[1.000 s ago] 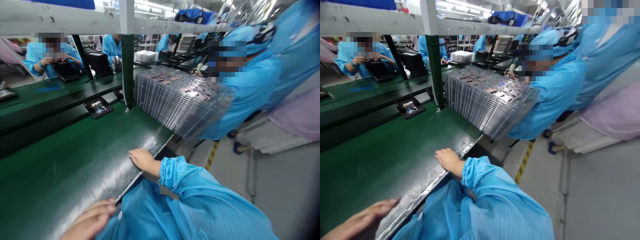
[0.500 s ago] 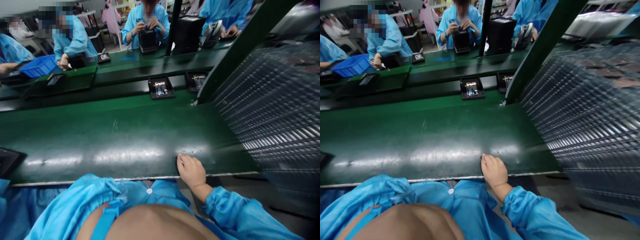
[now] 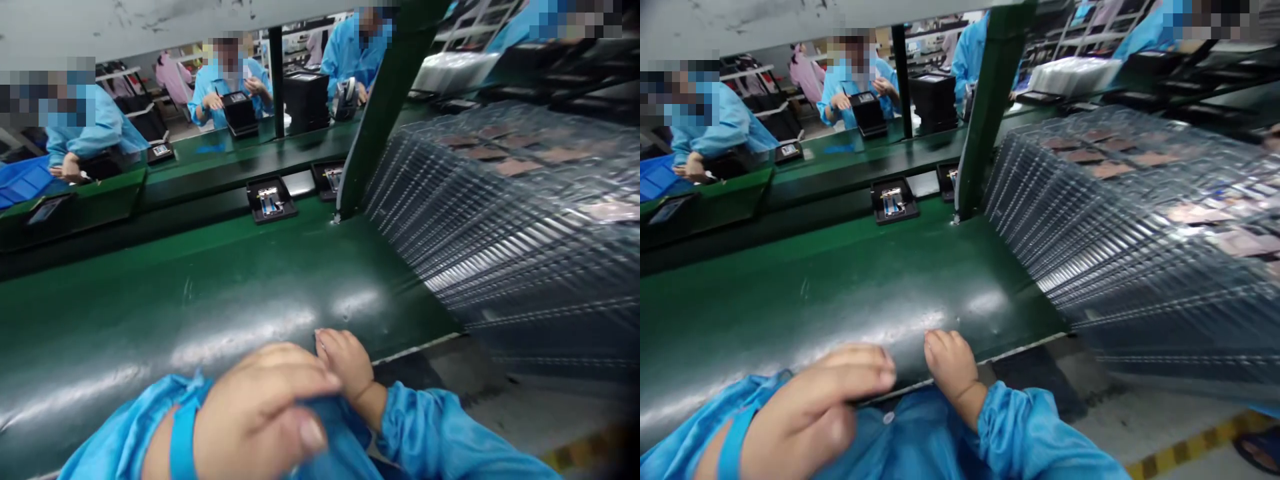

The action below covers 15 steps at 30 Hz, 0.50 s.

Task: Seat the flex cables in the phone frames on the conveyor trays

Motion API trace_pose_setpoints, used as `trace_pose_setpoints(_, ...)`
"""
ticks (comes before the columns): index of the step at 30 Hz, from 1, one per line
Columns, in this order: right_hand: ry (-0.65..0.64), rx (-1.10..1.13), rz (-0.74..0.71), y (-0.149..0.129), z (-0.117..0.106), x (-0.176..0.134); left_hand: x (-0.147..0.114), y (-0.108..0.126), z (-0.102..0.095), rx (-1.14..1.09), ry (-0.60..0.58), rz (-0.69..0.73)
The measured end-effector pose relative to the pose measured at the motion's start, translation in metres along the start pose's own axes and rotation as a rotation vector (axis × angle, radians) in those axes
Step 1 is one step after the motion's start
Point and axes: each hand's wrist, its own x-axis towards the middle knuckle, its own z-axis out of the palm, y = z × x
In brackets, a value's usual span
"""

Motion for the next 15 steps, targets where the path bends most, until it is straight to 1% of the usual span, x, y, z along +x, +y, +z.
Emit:
trace_pose_setpoints(1,0.01,0.021,0.018,-0.001,0.001,-0.001,0.005,-0.015,0.0,0.116,-0.058,-0.051)
trace_pose_setpoints(3,0.048,0.053,0.04,-0.001,0.005,-0.002,0.014,-0.054,-0.001,0.373,-0.121,-0.232)
trace_pose_setpoints(5,0.065,0.072,0.038,-0.001,0.009,-0.004,0.017,-0.098,-0.001,0.487,-0.214,-0.414)
trace_pose_setpoints(6,0.055,0.079,0.037,-0.001,0.01,-0.004,0.016,-0.118,-0.002,0.499,-0.224,-0.501)
trace_pose_setpoints(7,0.04,0.085,0.039,-0.001,0.011,-0.005,0.015,-0.136,-0.004,0.513,-0.206,-0.594)
trace_pose_setpoints(8,0.025,0.088,0.042,-0.002,0.012,-0.005,0.012,-0.152,-0.007,0.529,-0.162,-0.688)
trace_pose_setpoints(10,0.005,0.089,0.046,-0.002,0.012,-0.005,0.003,-0.176,-0.013,0.572,-0.079,-0.827)
trace_pose_setpoints(12,0.0,0.083,0.042,-0.003,0.011,-0.004,-0.007,-0.191,-0.018,0.621,-0.023,-0.899)
trace_pose_setpoints(15,-0.001,0.06,0.037,-0.003,0.011,-0.002,-0.021,-0.204,-0.022,0.701,0.037,-0.943)
